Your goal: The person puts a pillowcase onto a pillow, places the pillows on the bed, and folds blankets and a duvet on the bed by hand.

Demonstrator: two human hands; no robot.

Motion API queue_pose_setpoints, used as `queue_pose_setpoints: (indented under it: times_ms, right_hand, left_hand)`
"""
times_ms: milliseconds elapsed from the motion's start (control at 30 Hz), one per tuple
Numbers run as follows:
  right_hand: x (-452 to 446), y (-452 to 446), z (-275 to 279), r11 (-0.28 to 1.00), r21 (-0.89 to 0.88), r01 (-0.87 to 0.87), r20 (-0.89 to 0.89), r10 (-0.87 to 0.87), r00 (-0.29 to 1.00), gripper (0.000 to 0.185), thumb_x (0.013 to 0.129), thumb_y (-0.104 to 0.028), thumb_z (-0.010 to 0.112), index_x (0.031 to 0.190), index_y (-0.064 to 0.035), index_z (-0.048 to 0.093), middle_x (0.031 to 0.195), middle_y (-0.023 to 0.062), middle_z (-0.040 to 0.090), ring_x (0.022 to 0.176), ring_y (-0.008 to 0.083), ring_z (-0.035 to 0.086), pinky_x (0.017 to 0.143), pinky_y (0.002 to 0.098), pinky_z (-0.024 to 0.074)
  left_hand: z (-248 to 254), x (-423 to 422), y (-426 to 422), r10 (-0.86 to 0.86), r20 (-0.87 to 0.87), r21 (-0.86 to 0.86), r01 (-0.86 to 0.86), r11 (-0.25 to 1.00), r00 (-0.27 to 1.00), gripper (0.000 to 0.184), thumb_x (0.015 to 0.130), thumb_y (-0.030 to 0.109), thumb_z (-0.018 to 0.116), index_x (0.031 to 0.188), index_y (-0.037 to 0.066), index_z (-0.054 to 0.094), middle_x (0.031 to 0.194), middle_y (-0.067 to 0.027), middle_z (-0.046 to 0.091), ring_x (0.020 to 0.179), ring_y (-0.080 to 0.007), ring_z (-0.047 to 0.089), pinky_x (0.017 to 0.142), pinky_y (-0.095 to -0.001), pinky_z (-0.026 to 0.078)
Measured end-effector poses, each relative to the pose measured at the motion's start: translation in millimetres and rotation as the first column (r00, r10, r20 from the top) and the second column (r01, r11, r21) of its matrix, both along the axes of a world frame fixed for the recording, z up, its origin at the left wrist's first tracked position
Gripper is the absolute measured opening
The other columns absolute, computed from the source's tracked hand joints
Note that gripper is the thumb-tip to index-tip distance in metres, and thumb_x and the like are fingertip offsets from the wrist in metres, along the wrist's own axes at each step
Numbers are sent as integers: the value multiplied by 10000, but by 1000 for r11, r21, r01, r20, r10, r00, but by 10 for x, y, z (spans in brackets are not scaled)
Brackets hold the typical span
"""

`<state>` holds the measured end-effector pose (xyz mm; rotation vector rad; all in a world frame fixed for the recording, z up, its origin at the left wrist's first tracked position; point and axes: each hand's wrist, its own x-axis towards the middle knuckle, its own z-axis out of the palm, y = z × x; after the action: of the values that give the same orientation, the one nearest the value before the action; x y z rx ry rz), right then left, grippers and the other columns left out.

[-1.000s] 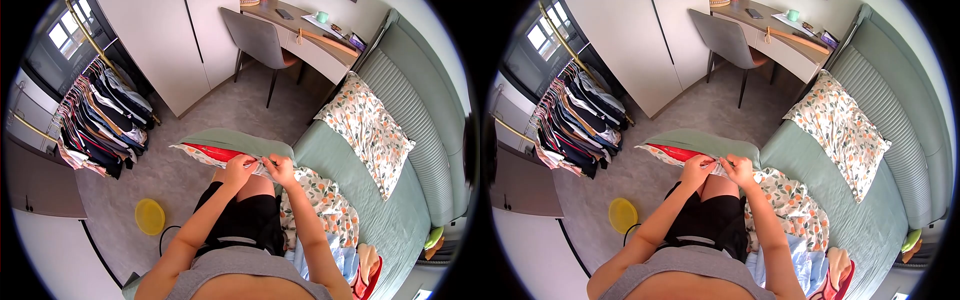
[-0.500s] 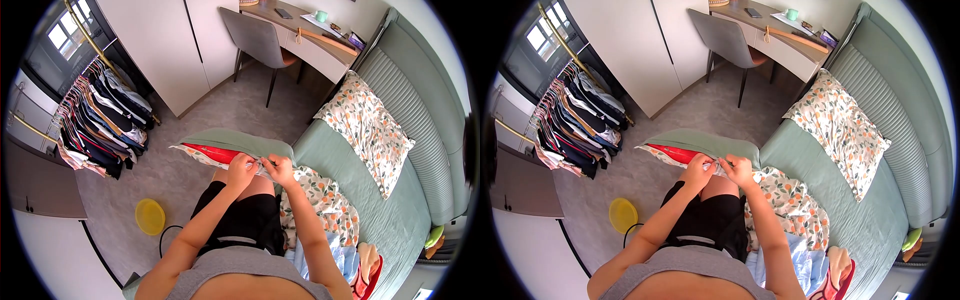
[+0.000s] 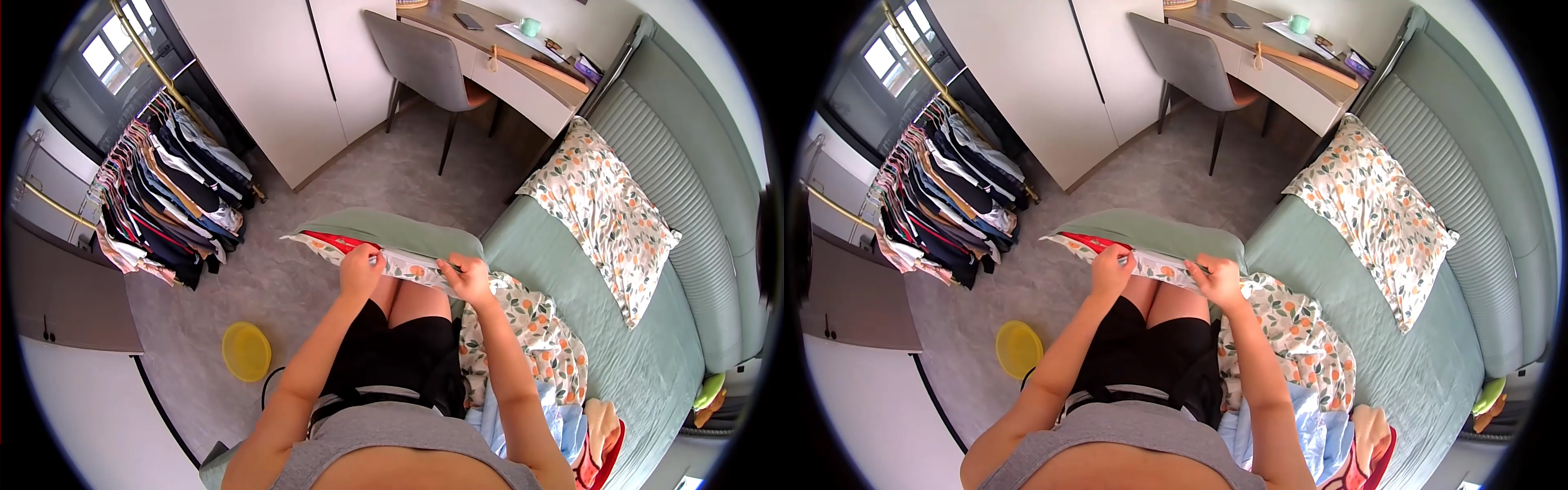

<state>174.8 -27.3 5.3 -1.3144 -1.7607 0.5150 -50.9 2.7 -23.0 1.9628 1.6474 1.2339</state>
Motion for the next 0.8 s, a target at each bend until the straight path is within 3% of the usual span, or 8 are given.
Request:
queue_pose_setpoints:
  times_ms: [267,300,400,433,467,533,733,800]
  right_hand:
    - [138,-35,-45,1000,-13,21,23,-21,1000,273,738,-165,655,574,-39,477,478,129,406,423,290,381,403,338,326]
    - [156,-45,-41,1000,-14,24,10,-24,1000,275,739,-166,656,573,-39,477,480,129,409,423,288,379,402,336,326]
    - [194,-67,-42,1000,-18,25,-17,-25,1000,288,748,-157,654,571,-29,466,484,118,397,430,246,336,400,317,310]
    - [203,-72,-67,1000,-19,18,-19,-19,1000,298,757,-145,651,569,-21,455,482,107,380,438,208,297,398,301,296]
    - [209,-80,-85,1000,-22,13,-22,-13,1000,308,766,-134,647,568,-12,444,480,97,363,446,171,259,396,286,281]
    - [228,-76,-93,998,-48,29,-19,-30,999,295,751,-158,653,568,-28,462,486,118,394,433,239,319,399,309,308]
    - [225,-91,-74,998,-56,27,-7,-27,1000,298,744,-173,657,565,-31,465,487,129,405,424,262,340,399,316,317]
    - [217,-88,-92,998,-59,38,-47,-41,998,309,748,-169,655,561,-27,455,485,126,397,423,248,330,398,314,310]
  left_hand:
    - [53,-560,288,151,-188,79,-138,987,971,91,638,121,638,624,70,565,603,-67,585,571,-259,555,594,-359,410]
    - [134,-612,302,241,-281,206,-187,961,929,90,631,124,637,611,80,562,583,-44,581,538,-236,540,614,-345,384]
    - [206,-880,386,337,-338,240,-266,934,878,87,630,120,638,611,84,561,556,-36,570,524,-236,530,633,-346,378]
    - [273,-945,379,312,-334,160,-273,949,890,104,612,118,641,591,80,546,616,-44,570,603,-239,539,647,-352,376]
    - [323,-990,389,330,-349,231,-261,937,877,108,604,117,643,585,79,543,660,-44,566,647,-240,537,656,-353,377]
    - [380,-1075,428,367,-373,369,-227,901,852,117,589,116,646,572,79,537,749,-45,558,736,-242,531,674,-355,378]
    - [317,-1376,445,418,-357,237,-352,906,835,123,590,125,646,581,69,537,878,-41,519,860,-247,490,730,-372,378]
    - [307,-1353,423,399,-378,177,-357,917,836,133,598,132,644,678,63,563,928,-65,523,896,-261,486,759,-387,376]
